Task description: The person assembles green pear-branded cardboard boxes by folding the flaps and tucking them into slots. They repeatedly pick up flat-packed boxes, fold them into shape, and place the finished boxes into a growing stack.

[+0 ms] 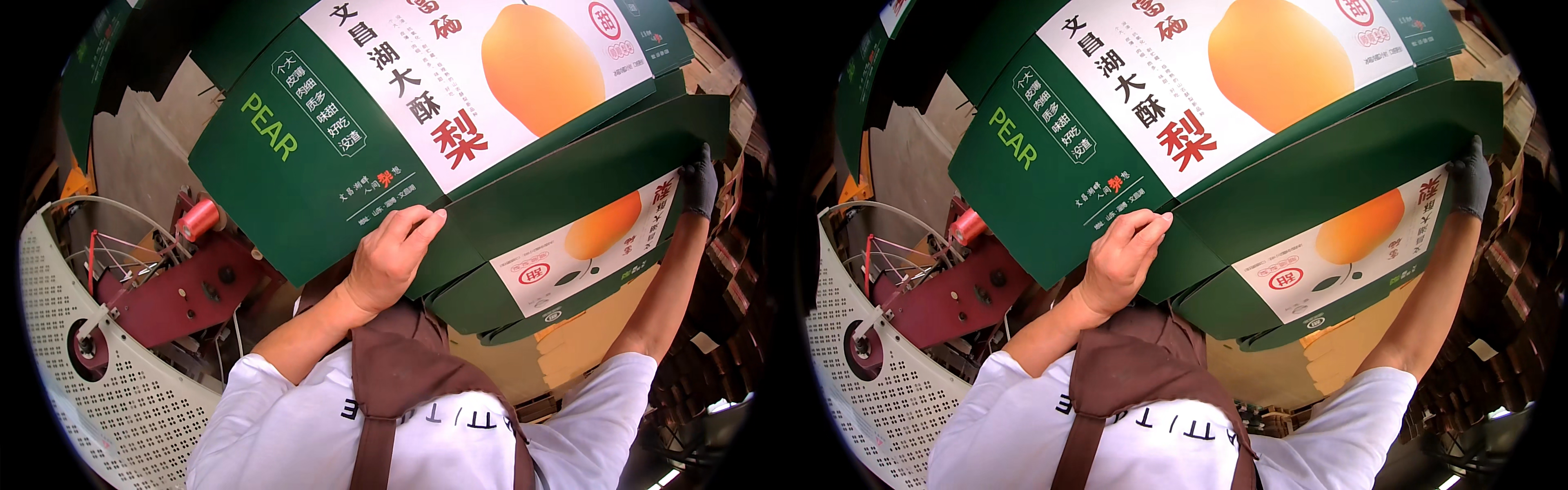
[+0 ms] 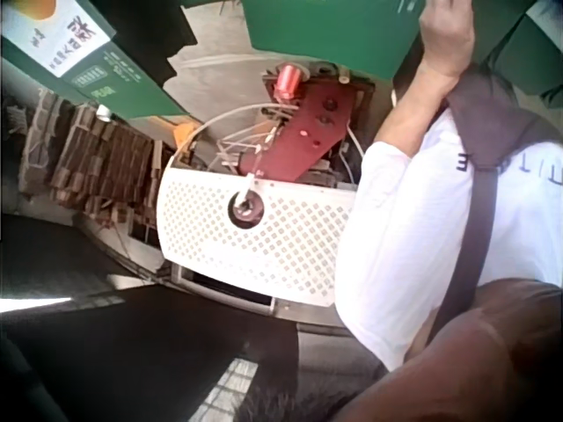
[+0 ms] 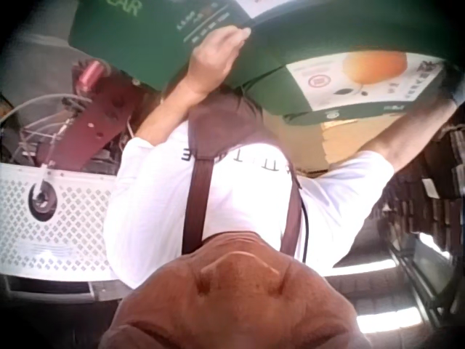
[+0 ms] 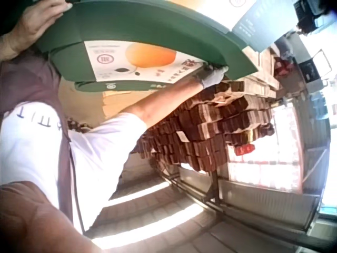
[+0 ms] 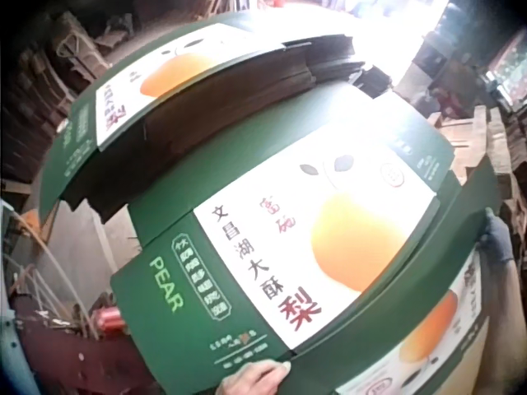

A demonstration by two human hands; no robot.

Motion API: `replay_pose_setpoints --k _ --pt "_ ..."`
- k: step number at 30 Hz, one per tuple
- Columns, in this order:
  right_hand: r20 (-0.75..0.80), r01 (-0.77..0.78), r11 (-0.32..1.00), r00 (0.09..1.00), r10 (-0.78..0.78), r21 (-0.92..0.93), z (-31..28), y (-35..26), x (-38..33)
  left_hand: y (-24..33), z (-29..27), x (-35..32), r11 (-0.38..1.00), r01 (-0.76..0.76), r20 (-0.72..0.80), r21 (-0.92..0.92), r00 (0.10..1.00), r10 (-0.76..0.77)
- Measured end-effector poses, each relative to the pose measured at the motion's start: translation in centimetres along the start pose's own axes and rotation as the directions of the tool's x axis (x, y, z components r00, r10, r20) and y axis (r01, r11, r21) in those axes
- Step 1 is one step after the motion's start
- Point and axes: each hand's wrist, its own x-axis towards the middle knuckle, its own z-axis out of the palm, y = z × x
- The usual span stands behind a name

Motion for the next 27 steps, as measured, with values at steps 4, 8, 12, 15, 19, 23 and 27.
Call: replay_pose_setpoints --k 4,8,12,15,19,23,27 --pt "0.044 0.003 0.998 0.999 0.000 -0.066 -0.2 0.4 1.2 0.0 0.1 0.3 0.999 0.028 0.015 0.032 0.999 -0.028" --pt "0.068 -0.165 0.963 0.986 0.153 0.214 -0.1 0.3 2.1 0.0 0.0 0.6 0.999 0.023 0.033 0.037 0.999 -0.024" --pt "0.085 -0.184 0.942 0.982 0.167 0.280 0.1 0.4 2.6 -0.1 0.2 0.7 0.999 0.028 0.028 0.042 0.999 -0.029" --pt "0.072 -0.076 0.984 0.995 0.065 0.162 0.3 1.6 2.8 -0.1 0.1 1.0 0.999 0.025 0.039 0.044 0.999 -0.026" --pt "0.102 -0.175 0.964 0.982 0.158 0.199 0.6 1.7 3.2 -0.1 0.2 1.1 0.999 0.018 0.041 0.051 0.999 -0.020" --pt "0.080 -0.030 0.999 0.996 0.032 -0.026 1.0 2.1 3.1 -0.2 0.2 1.2 0.999 0.021 0.052 0.049 0.998 -0.024" --pt "0.125 -0.069 0.997 0.990 0.071 -0.016 0.3 4.9 4.0 -0.3 0.0 1.2 0.999 0.013 0.074 0.040 0.997 -0.016"
